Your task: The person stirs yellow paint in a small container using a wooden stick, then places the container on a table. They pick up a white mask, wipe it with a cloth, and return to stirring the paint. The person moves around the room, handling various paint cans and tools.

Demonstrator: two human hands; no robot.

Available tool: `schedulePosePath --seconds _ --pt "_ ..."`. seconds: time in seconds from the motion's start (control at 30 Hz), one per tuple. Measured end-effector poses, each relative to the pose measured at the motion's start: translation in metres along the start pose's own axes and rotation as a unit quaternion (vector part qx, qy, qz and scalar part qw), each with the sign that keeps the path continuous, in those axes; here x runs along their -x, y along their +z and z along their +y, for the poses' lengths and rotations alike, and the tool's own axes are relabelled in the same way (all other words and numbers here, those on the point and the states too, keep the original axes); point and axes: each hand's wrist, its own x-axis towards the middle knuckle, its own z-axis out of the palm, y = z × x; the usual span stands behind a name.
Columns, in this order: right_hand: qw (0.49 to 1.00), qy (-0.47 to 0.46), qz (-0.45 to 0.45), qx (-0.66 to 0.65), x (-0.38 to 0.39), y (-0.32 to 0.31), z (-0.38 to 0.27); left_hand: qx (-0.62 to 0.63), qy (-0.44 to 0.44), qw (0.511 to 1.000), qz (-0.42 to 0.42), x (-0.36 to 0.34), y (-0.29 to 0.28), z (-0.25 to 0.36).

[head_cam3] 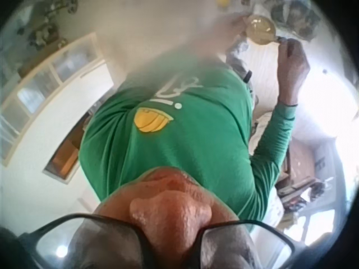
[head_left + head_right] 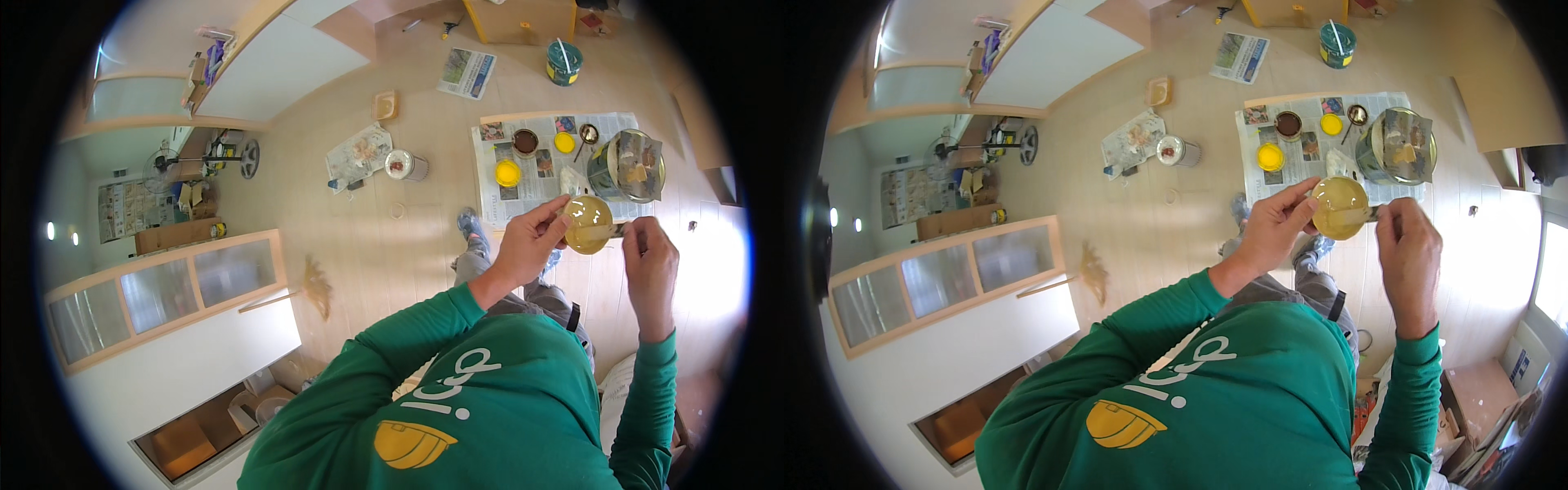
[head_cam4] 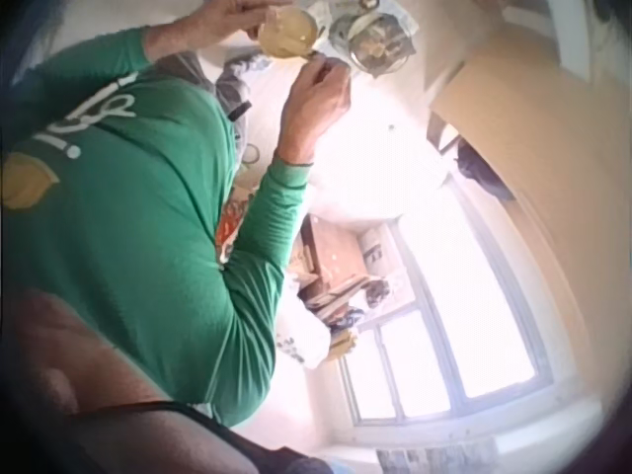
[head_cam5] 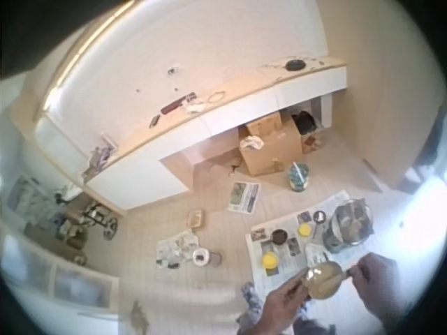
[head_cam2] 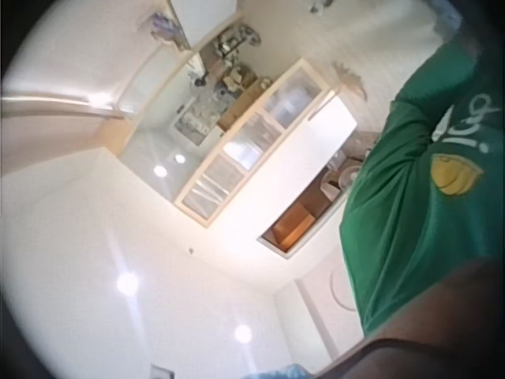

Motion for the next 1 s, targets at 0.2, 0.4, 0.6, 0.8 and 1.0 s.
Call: schedulePosePath --seconds 0.2,0.4,0.6,0.8,1.0 --pt "0.995 -0.091 0.004 -0.042 0.002 -0.003 0.006 -0.003 -0.015 1.0 0.009 -0.002 0.007 0.002" --pt "0.989 -0.11 0.061 -0.081 0.004 -0.009 0.016 0.005 -0.008 1.0 -0.022 -0.003 0.011 0.009" --pt "0.991 -0.081 0.096 -0.041 0.007 -0.014 0.02 -0.032 -0.011 0.999 -0.039 -0.003 0.009 0.012" --pt "0.996 -0.075 0.033 -0.03 0.008 -0.013 0.022 -0.051 -0.012 0.998 -0.038 -0.003 0.006 0.007" --pt "0.995 -0.082 0.04 -0.042 0.009 -0.009 0.017 -0.057 -0.012 0.997 -0.042 -0.003 0.005 0.004"
